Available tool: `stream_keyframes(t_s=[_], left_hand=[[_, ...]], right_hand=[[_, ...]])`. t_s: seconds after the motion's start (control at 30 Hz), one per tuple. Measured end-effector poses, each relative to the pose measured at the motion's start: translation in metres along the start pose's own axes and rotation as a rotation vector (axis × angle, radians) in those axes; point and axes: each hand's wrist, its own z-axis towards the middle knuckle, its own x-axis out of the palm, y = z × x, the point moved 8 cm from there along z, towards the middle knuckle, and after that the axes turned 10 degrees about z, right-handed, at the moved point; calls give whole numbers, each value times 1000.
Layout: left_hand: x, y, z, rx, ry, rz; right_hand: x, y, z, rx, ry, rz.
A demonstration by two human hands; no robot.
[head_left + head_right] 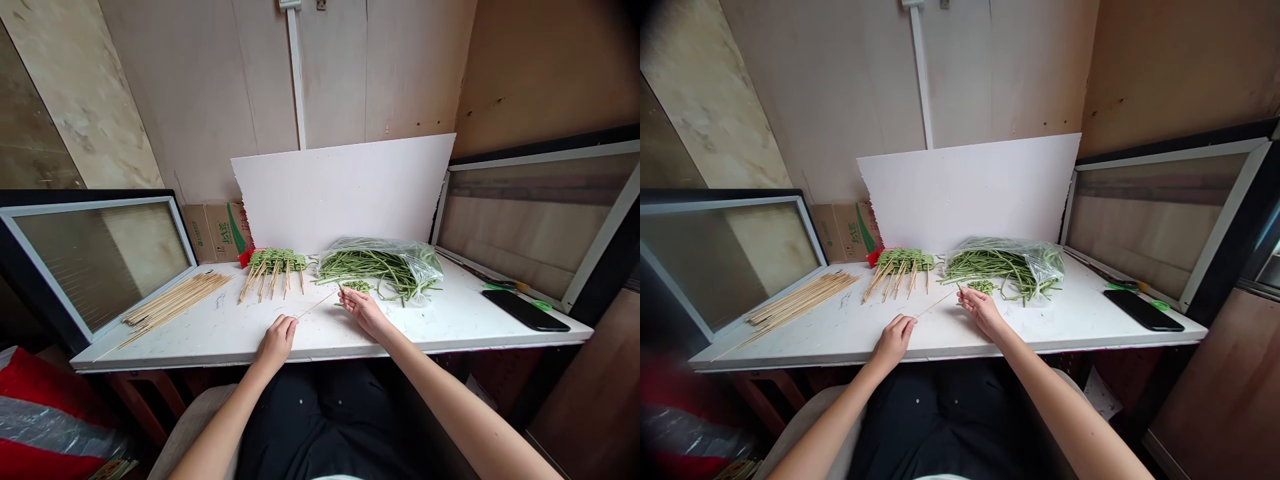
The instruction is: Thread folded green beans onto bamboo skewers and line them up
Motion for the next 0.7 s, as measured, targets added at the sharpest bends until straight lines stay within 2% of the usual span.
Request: stream_keyframes(t_s=[0.7], left_hand=[[0, 0, 0, -24, 26, 24]], right_hand=[[7, 0, -6, 5, 27, -49]])
